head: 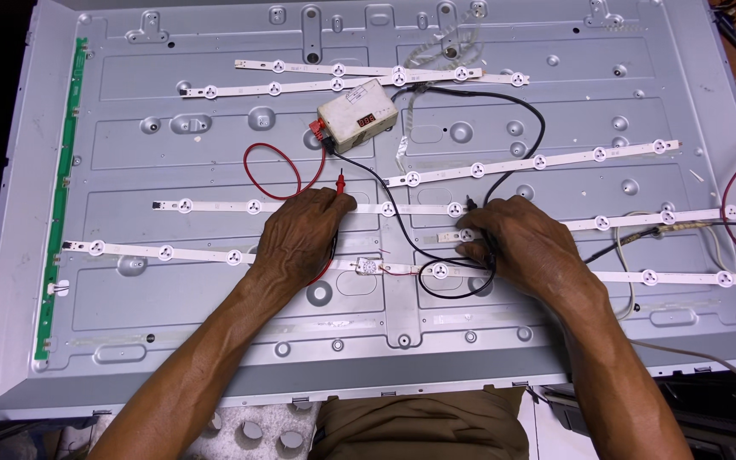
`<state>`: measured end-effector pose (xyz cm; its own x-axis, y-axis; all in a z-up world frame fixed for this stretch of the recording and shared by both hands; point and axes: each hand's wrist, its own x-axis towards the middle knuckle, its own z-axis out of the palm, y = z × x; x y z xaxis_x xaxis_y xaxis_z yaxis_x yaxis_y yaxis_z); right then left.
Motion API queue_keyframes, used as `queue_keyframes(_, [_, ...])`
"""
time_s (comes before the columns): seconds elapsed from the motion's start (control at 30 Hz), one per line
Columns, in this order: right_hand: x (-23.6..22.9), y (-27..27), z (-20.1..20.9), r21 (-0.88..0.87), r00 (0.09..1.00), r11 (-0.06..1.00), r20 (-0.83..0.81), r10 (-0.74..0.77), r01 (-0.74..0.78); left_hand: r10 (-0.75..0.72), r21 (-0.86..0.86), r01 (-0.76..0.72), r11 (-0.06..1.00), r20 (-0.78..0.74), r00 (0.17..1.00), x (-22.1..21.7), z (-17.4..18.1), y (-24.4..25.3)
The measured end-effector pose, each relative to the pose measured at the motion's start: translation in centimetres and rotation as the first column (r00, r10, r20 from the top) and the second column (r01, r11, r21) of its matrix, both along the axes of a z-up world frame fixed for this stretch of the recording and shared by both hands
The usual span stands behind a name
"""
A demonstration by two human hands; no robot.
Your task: The person uses a multimeter to test several LED light strips laid out on the back of a disassembled TV. They connect the probes to different points on the strips, observe the multimeter readings, and reposition the strips during the process.
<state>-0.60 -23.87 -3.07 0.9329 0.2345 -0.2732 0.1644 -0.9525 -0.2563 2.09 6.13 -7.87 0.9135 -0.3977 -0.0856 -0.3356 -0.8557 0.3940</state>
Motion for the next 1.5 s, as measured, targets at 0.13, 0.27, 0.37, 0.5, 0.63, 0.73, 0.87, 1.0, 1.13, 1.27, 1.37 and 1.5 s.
queue_keyframes(0.13, [0.0,-0.4,-0.4,0.049,1.0,0.999,-0.03,0.007,-0.005,-0.059,0.022,0.057,0.998,0.091,0.994,-0.1,-1.2,0.7])
queue_keyframes(0.27, [-0.2,-1.0,-0.7,0.084,0.999,0.996,0.033,-0.002,-0.001,-0.093,-0.061,0.103,0.993,0.148,0.985,0.5,-1.9,1.1])
queue_keyframes(0.37, [-0.3,-1.4,-0.9,0.096,0.995,0.995,0.095,-0.021,0.012,-0.054,-0.23,0.072,0.971,0.083,0.995,0.5,-1.5,1.3])
queue_keyframes(0.5, [0.3,-2.0,-2.1,0.093,0.969,0.996,0.249,-0.005,-0.018,-0.036,-0.201,0.093,0.975,0.269,0.962,0.5,-1.7,1.5])
queue_keyframes(0.63, [0.4,-2.5,-2.7,0.061,0.939,0.998,0.343,-0.012,-0.009,0.014,-0.24,0.057,0.969,0.285,0.958,-0.2,-0.4,1.6])
queue_keyframes(0.73, [0.5,-2.3,-2.6,0.084,0.941,0.996,0.336,-0.03,0.001,0.019,-0.248,0.057,0.967,0.294,0.955,-0.2,-0.1,1.5])
queue_keyframes(0.87, [0.4,-2.3,-2.8,0.098,0.939,0.995,0.342,-0.037,0.003,0.01,-0.247,0.071,0.966,0.315,0.949,-0.3,0.1,1.5])
queue_keyframes(1.0, [0.5,-2.4,-2.9,0.101,0.936,0.995,0.351,-0.033,-0.003,-0.005,-0.236,0.086,0.968,0.324,0.946,-0.1,-0.1,1.5])
queue_keyframes(1.13, [0.4,-2.0,-2.5,0.123,0.941,0.992,0.336,-0.049,0.008,0.003,-0.237,0.071,0.969,0.296,0.955,-0.3,0.3,1.4])
queue_keyframes(1.27, [0.3,-1.9,-2.2,0.137,0.942,0.991,0.333,-0.045,-0.001,0.002,-0.246,0.076,0.966,0.301,0.954,-0.1,0.1,1.4])
queue_keyframes(1.37, [0.2,-1.9,-2.0,0.152,0.947,0.988,0.319,-0.048,-0.001,0.003,-0.255,0.078,0.964,0.302,0.953,-0.1,0.0,1.4])
queue_keyframes(1.5, [0.2,-1.7,-1.5,0.177,0.95,0.984,0.306,-0.053,-0.002,0.023,-0.259,0.045,0.965,0.252,0.967,-0.3,0.3,1.2])
